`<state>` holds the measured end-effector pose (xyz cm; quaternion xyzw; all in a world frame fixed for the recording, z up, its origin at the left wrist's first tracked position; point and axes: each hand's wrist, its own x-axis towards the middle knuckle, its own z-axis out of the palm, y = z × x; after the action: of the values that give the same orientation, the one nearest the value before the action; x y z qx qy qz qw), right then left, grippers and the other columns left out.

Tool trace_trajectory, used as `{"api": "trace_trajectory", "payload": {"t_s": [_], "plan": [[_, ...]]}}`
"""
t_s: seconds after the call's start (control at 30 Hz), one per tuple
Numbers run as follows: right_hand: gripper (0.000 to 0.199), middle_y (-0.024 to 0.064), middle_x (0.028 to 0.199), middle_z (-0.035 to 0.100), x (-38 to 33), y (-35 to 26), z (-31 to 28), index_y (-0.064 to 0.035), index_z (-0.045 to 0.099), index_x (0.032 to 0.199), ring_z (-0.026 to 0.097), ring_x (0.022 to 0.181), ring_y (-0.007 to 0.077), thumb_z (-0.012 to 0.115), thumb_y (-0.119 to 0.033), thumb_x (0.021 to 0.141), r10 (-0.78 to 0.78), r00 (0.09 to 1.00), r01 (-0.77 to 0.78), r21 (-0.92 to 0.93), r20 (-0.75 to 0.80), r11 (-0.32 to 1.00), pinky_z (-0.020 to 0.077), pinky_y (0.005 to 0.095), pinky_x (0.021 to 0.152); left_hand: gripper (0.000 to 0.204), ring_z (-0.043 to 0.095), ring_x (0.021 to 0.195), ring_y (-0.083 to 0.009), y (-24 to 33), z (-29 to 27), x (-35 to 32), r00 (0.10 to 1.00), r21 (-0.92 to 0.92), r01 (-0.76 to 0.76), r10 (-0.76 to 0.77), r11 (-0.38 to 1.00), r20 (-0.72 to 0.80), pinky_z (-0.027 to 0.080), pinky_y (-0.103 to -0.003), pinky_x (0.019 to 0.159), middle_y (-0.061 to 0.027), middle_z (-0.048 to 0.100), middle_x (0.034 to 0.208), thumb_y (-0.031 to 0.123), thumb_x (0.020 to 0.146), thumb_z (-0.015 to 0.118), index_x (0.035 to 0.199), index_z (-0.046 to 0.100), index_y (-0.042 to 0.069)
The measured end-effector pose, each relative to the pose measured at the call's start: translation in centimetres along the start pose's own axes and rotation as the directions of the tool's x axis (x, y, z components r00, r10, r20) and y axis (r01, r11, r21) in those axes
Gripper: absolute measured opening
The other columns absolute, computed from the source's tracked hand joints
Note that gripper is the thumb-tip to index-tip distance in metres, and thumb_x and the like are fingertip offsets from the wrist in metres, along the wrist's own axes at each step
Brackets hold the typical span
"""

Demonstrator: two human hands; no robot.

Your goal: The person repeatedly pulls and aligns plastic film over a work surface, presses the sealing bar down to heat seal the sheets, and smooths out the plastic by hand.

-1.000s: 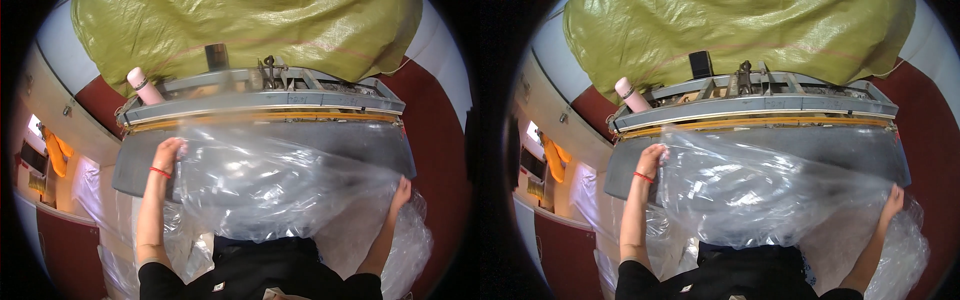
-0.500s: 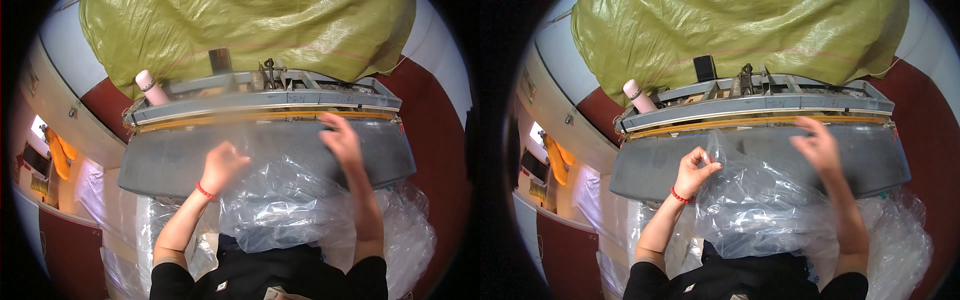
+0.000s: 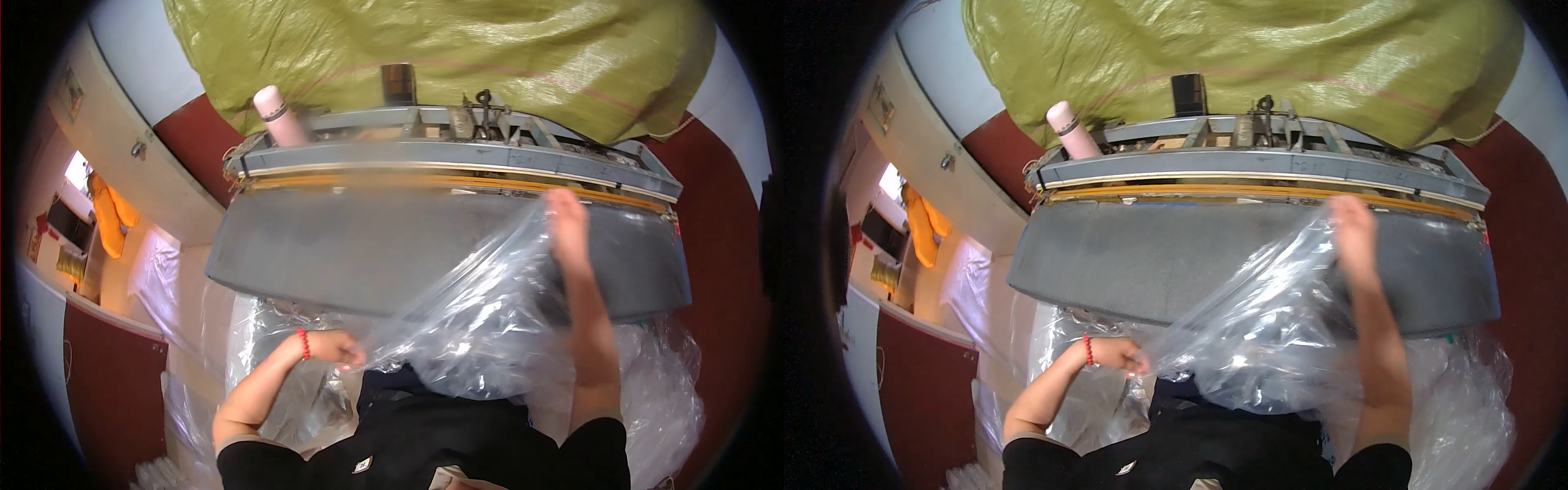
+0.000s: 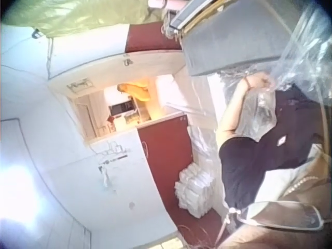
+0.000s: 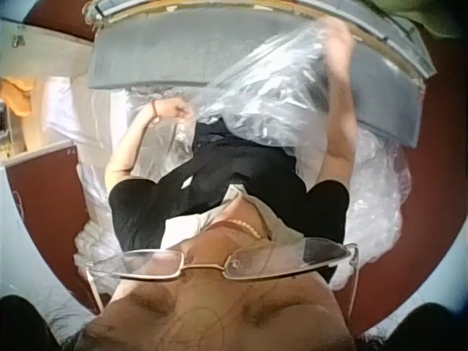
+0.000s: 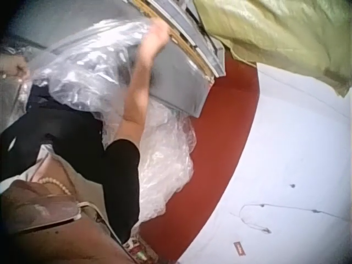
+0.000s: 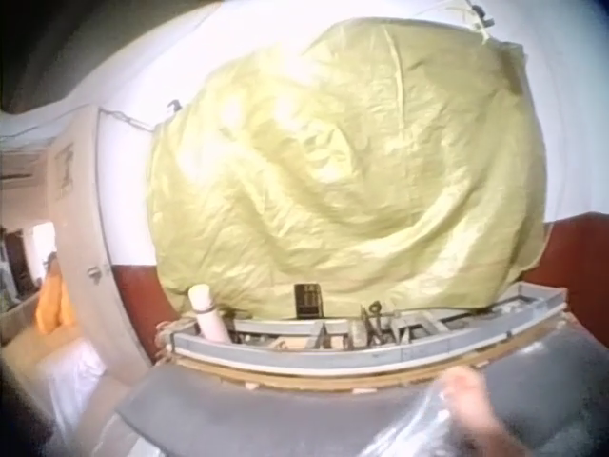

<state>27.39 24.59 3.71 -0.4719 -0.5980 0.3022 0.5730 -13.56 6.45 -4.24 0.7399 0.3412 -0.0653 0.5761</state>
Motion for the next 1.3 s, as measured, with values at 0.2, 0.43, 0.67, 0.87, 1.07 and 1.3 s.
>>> {"api": "trace_trajectory", "payload": {"t_s": [0.2,0.43,0.67,0.87,1.07,1.3], "plan": [[0.020,-0.0039,0.070,0.048,0.9,8.3,-14.0,-0.0022,0.054,0.077,0.040,0.064,0.0038,0.048,-0.018,0.087,-0.011,0.959,-0.040,-0.173,-0.284,0.984,0.0329,0.0177,0.057,0.016,0.060,0.071,-0.0246,-11.3,-4.5,-20.0,0.572,0.084,0.720,-0.521,0.689,-0.633,0.047,-0.035,0.064,-0.0122,0.063,0.078,0.007,0.072,0.055,0.086,0.063,0.005],[0.026,-0.0002,0.073,0.053,0.5,13.3,-20.6,0.0006,0.055,0.081,0.045,0.068,0.0092,0.044,-0.022,0.088,-0.055,0.887,-0.174,-0.443,-0.458,0.879,0.0372,0.0226,0.065,0.011,0.056,0.065,-0.0295,4.9,-14.4,-17.4,-0.583,-0.045,0.735,0.598,0.676,-0.550,0.044,-0.038,0.062,-0.0143,0.055,0.067,0.011,0.079,0.053,0.077,0.054,0.000],[0.040,0.0177,0.091,0.059,-1.2,16.9,-36.8,-0.0032,0.055,0.095,0.054,0.084,0.0357,0.034,-0.037,0.090,-0.098,0.880,-0.394,-0.828,-0.465,0.399,0.0416,0.0398,0.071,0.054,0.025,0.124,-0.0313,-8.9,-12.7,-8.4,0.175,0.188,0.618,0.100,0.763,-0.980,0.021,-0.041,0.101,-0.0188,0.033,0.130,0.031,0.080,0.053,0.122,0.039,0.000],[0.034,0.0247,0.089,0.054,-1.5,16.6,-39.1,-0.0022,0.050,0.096,0.049,0.082,0.0430,0.036,-0.033,0.089,-0.036,0.903,-0.421,-0.897,-0.429,0.132,0.0379,0.0450,0.065,0.061,0.018,0.128,-0.0287,-12.5,-17.3,-11.9,-0.008,-0.115,0.801,-0.182,0.587,-0.983,0.018,-0.047,0.100,-0.0104,0.024,0.138,0.045,0.083,0.045,0.129,0.033,0.007],[0.037,0.0240,0.095,0.054,-0.5,16.0,-38.6,-0.0011,0.050,0.100,0.049,0.086,0.0423,0.036,-0.034,0.089,0.053,0.913,-0.405,-0.914,-0.404,0.023,0.0391,0.0442,0.069,0.058,0.013,0.128,-0.0360,-13.7,-20.0,-14.4,-0.258,-0.432,0.746,-0.378,0.506,-0.889,0.009,-0.067,0.091,0.0018,0.021,0.140,0.062,0.076,0.041,0.127,0.034,0.035],[0.061,0.0251,0.106,0.051,2.3,15.2,-42.2,0.0081,0.046,0.108,0.048,0.100,0.0374,0.040,-0.048,0.085,0.198,0.892,-0.441,-0.881,-0.407,0.174,0.0385,0.0404,0.082,0.050,0.032,0.122,-0.0231,-13.2,-18.2,-20.8,-0.481,-0.127,0.265,0.017,0.956,-0.877,0.025,-0.030,0.099,-0.0144,0.037,0.129,0.035,0.089,0.040,0.126,0.036,0.002]]}}
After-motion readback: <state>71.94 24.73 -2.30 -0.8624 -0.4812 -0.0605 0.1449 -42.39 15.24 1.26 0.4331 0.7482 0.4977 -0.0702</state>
